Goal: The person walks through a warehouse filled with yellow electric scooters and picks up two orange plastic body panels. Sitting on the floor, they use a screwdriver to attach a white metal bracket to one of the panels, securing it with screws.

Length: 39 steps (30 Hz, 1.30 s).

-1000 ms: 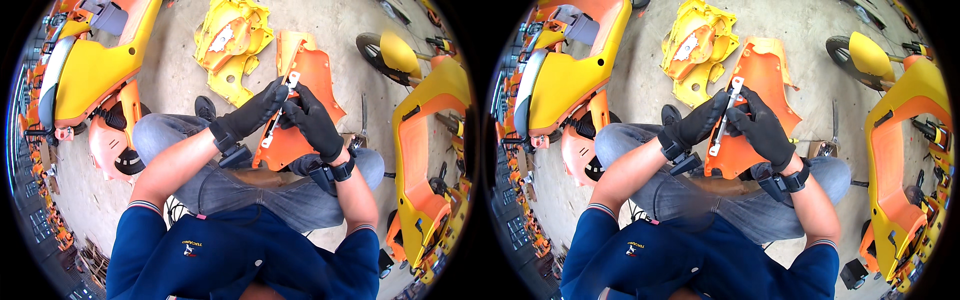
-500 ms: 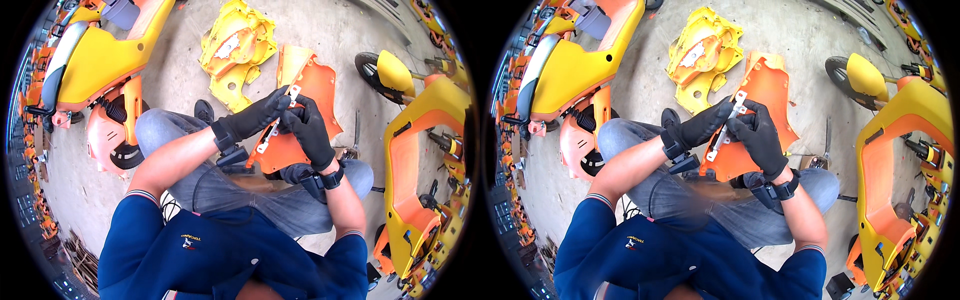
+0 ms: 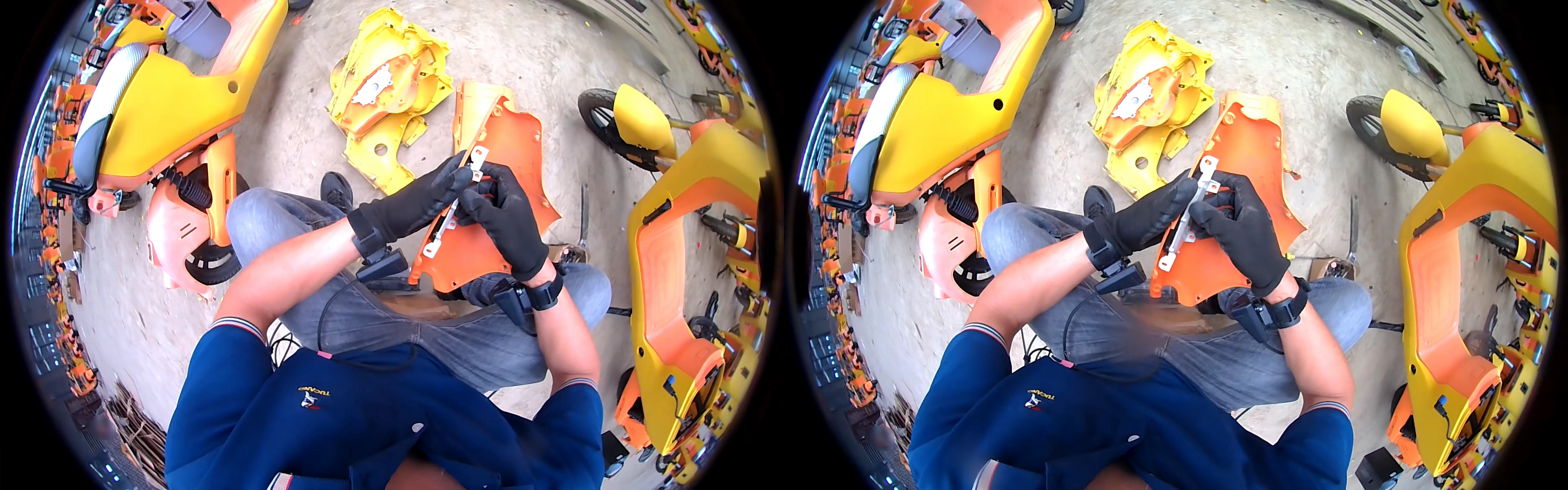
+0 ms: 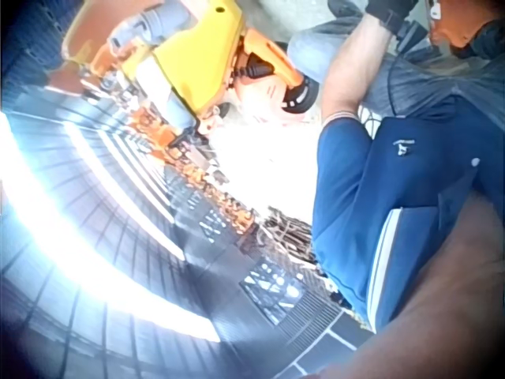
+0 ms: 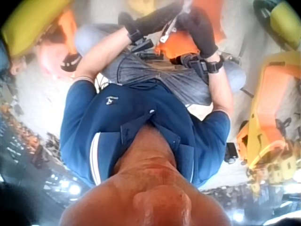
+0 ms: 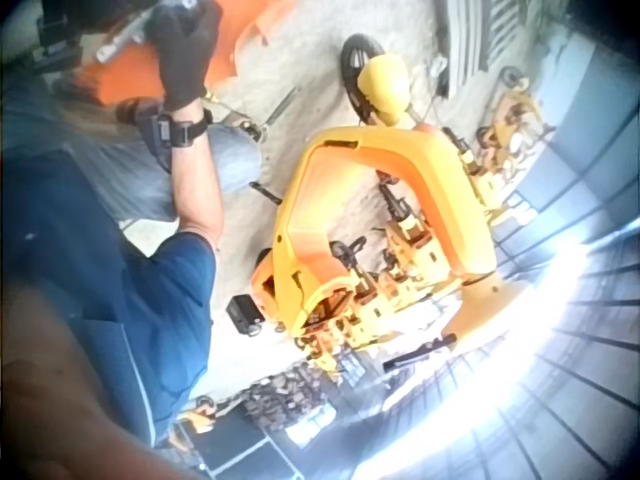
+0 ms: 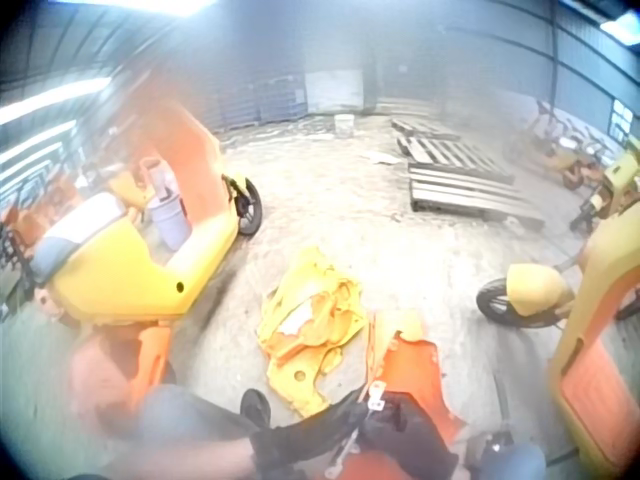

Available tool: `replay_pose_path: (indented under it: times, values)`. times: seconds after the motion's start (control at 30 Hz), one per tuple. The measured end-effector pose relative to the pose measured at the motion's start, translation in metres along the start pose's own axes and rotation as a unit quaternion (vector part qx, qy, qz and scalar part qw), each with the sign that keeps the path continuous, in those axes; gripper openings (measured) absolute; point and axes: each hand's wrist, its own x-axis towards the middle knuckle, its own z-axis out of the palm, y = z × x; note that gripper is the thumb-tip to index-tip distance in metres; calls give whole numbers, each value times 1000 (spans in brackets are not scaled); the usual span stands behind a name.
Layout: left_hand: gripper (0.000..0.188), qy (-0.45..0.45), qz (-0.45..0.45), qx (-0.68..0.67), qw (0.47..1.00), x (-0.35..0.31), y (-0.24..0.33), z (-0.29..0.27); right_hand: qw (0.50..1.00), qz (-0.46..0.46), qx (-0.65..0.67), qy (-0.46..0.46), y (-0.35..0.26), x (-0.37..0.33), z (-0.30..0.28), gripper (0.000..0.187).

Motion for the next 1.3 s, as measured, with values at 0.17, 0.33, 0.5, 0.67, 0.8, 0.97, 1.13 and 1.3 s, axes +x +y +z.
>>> replay_pose_path:
  times: [0.17, 0.33, 0.5, 0.67, 0.8, 0.97, 1.13, 1.3]
  values:
    - [60, -25, -54, -98, 993, 0, -2, 3, 996, -33, -84, -1, 10, 2, -7, 50]
    - [71, -109, -39, -21, 993, -5, 7, -2, 990, -37, -135, 35, 6, -3, -2, 54]
    - [77, -102, -77, 27, 991, -2, 20, 0, 968, -70, -236, 50, 8, -4, -8, 55]
    - [62, -3, -59, 73, 996, 0, 7, 1, 984, 4, -175, 29, 1, -5, -9, 61]
    - [46, 103, -50, 179, 977, 6, -8, 4, 989, -31, -140, 34, 26, 0, -19, 64]
    - [42, 200, -51, 254, 945, 5, -21, -13, 962, -129, -203, 127, -26, -11, -17, 39]
    - [31, 211, 55, 222, 950, 7, -14, -27, 922, -167, -231, 262, -45, -2, -82, 41]
    - [41, 198, -7, 224, 954, 8, 6, -33, 991, 49, -125, 9, -21, 0, -68, 47]
